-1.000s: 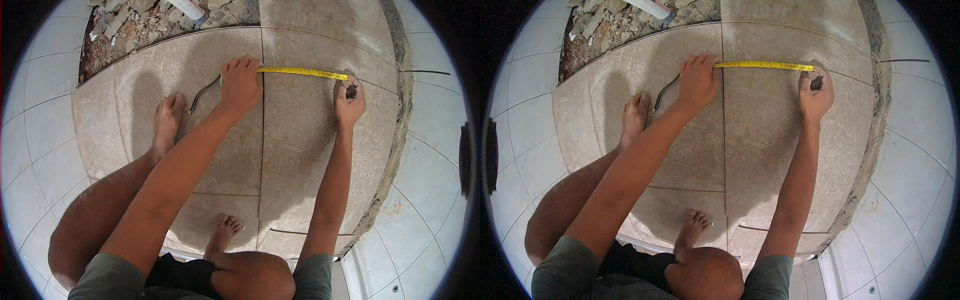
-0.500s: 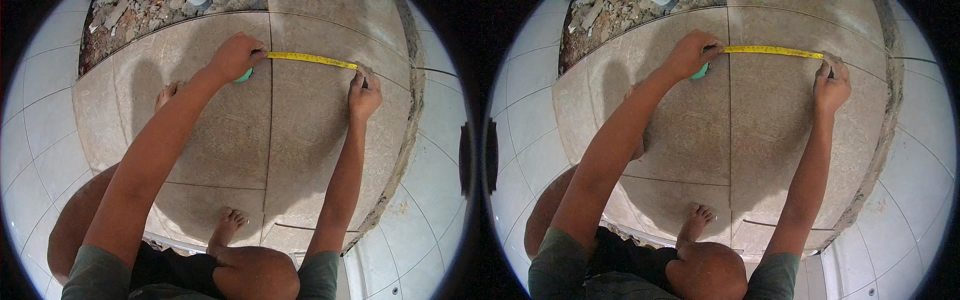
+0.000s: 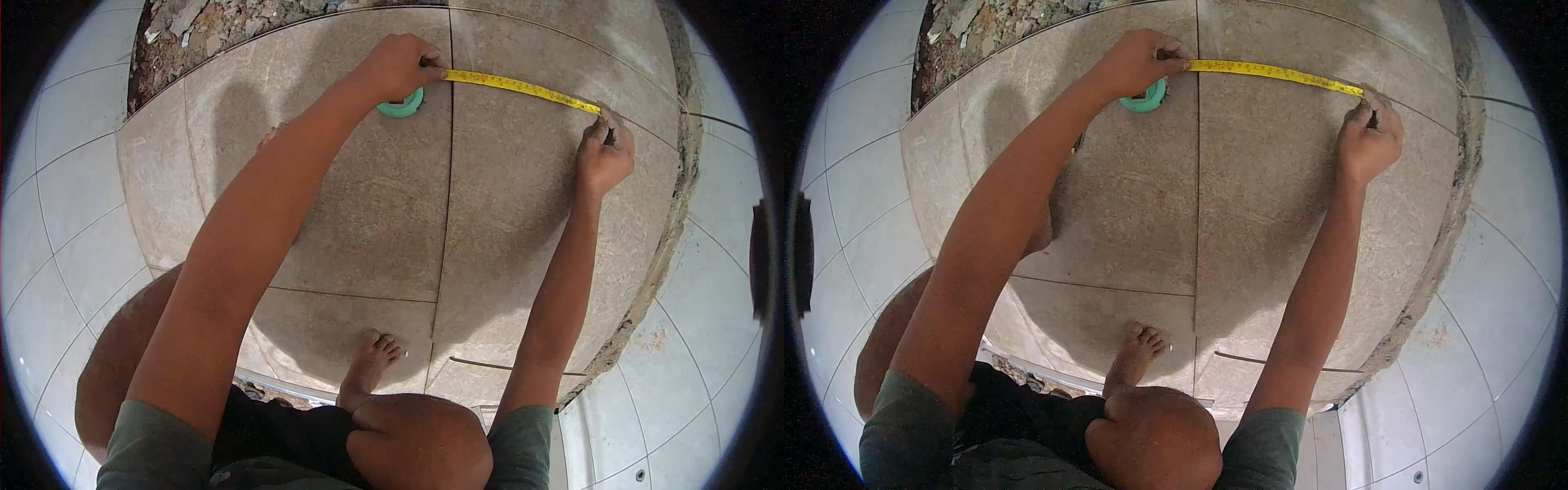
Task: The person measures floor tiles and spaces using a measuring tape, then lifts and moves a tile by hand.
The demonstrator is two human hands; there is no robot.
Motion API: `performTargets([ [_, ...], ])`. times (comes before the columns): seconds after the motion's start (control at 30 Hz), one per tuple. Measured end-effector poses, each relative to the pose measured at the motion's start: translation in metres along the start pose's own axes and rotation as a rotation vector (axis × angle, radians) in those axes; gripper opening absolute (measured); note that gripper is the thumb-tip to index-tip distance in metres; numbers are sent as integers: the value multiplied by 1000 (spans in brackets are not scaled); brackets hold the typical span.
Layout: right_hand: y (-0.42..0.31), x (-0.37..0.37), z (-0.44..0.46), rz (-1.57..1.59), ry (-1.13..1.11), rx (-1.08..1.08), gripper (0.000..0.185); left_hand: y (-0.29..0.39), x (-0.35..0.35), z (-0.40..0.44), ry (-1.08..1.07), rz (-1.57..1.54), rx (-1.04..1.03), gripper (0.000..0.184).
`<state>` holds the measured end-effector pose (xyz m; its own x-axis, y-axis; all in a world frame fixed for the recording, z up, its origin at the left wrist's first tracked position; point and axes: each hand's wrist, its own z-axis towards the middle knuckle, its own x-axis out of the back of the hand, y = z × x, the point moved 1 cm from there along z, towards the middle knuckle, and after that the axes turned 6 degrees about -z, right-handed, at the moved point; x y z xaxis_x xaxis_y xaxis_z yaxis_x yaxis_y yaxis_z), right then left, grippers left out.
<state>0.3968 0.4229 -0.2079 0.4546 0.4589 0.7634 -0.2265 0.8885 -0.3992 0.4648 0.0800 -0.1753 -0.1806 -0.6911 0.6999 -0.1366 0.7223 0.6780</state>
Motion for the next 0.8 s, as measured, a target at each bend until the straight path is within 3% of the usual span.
performTargets([
  [0.13, -3, 6, 0, 4, -81, -117, 21, -3, -2, 4, -37, -7, 10, 21],
  [0.37, 2, -1, -3, 11, 36, -78, 23, 6, 6, 9, -122, -5, 64, 22],
  [0.57, 0, 2, -2, 37, 20, -129, 22, 20, 3, 12, -94, 51, 166, 21],
  [0.67, 2, 1, -3, 61, 27, -122, 21, 10, -6, 19, -94, 63, 335, 28],
  [0.8, -1, 2, -2, 12, 22, -158, 19, 13, -4, 14, -64, 94, 235, 27],
])
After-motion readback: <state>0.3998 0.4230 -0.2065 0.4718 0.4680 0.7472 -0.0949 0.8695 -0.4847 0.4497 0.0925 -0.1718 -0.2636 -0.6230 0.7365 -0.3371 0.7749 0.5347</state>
